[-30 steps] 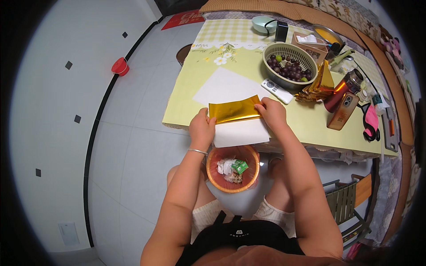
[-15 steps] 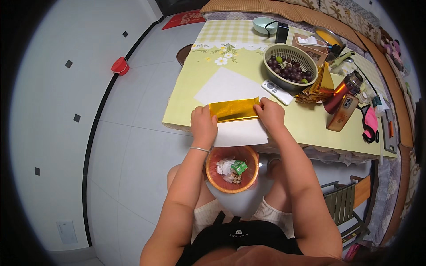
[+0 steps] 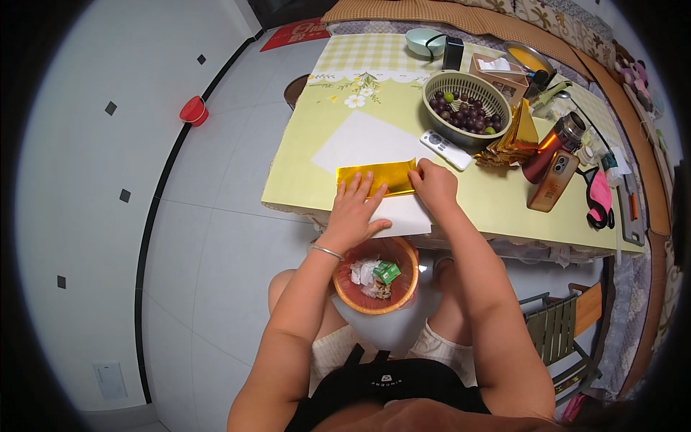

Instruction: The person sits on the floor and folds a rectangular sheet of gold foil paper over a white paper template. They repeatedly fold the edges and crease the foil to form a triangular shape, then place the finished item on the table.

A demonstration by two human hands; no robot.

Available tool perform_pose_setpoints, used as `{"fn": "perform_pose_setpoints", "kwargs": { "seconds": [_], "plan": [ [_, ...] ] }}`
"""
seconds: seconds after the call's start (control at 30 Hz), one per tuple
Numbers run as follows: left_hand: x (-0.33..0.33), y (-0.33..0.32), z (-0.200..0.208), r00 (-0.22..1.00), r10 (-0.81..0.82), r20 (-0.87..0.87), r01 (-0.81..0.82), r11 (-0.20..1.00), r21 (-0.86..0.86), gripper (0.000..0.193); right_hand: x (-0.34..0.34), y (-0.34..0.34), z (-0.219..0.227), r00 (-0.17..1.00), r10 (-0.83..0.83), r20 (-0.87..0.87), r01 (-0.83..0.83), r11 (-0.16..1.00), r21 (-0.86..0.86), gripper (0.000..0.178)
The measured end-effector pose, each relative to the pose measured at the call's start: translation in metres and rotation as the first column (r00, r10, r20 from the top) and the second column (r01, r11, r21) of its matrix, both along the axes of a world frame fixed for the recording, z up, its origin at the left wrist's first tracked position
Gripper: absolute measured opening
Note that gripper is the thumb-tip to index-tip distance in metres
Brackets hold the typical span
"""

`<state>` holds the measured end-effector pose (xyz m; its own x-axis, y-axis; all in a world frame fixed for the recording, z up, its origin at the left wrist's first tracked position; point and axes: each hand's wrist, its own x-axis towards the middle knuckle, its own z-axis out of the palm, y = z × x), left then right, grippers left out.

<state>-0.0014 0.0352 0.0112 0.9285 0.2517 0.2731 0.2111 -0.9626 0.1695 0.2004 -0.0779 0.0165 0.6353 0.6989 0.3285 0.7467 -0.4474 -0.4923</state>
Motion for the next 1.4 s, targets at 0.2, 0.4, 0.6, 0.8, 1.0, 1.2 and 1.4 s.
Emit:
{"fn": "perform_pose_setpoints", "kwargs": {
  "seconds": [0.2, 0.4, 0.6, 0.8, 1.0, 1.2, 1.4],
  "plan": [
    [-0.002, 0.000, 0.002, 0.999, -0.015, -0.037, 0.016, 1.000, 0.016, 0.082, -0.011, -0.003, 0.008, 0.995, -0.009, 0.099, 0.007, 1.000, 0.028, 0.031],
    [0.000, -0.003, -0.002, 0.997, 0.006, -0.073, -0.003, 0.999, 0.035, 0.089, -0.043, 0.001, 0.001, 0.888, 0.389, 0.243, -0.383, 0.921, -0.073, 0.066],
    [-0.004, -0.009, -0.002, 0.981, 0.149, -0.121, -0.144, 0.988, 0.052, 0.103, -0.047, -0.014, 0.000, 0.885, 0.465, 0.032, -0.420, 0.826, -0.375, 0.095],
    [-0.021, 0.008, 0.007, 0.938, 0.331, -0.100, -0.330, 0.944, 0.024, 0.089, -0.020, -0.034, 0.017, 0.919, 0.392, -0.033, -0.361, 0.806, -0.468, 0.097],
    [-0.023, 0.067, -0.003, 0.924, 0.278, 0.262, -0.235, 0.954, -0.185, 0.062, -0.001, -0.031, 0.021, 0.972, 0.221, -0.075, -0.223, 0.974, -0.025, 0.049],
    [0.001, 0.064, 0.002, 0.910, 0.326, 0.255, -0.270, 0.935, -0.230, 0.058, 0.002, -0.013, 0.001, 0.696, 0.328, -0.639, -0.143, 0.935, 0.324, 0.034],
    [0.013, 0.066, 0.007, 0.851, 0.507, 0.138, -0.426, 0.818, -0.386, 0.031, 0.007, -0.004, -0.019, 0.757, 0.267, -0.597, -0.134, 0.957, 0.258, 0.038]
  ]
}}
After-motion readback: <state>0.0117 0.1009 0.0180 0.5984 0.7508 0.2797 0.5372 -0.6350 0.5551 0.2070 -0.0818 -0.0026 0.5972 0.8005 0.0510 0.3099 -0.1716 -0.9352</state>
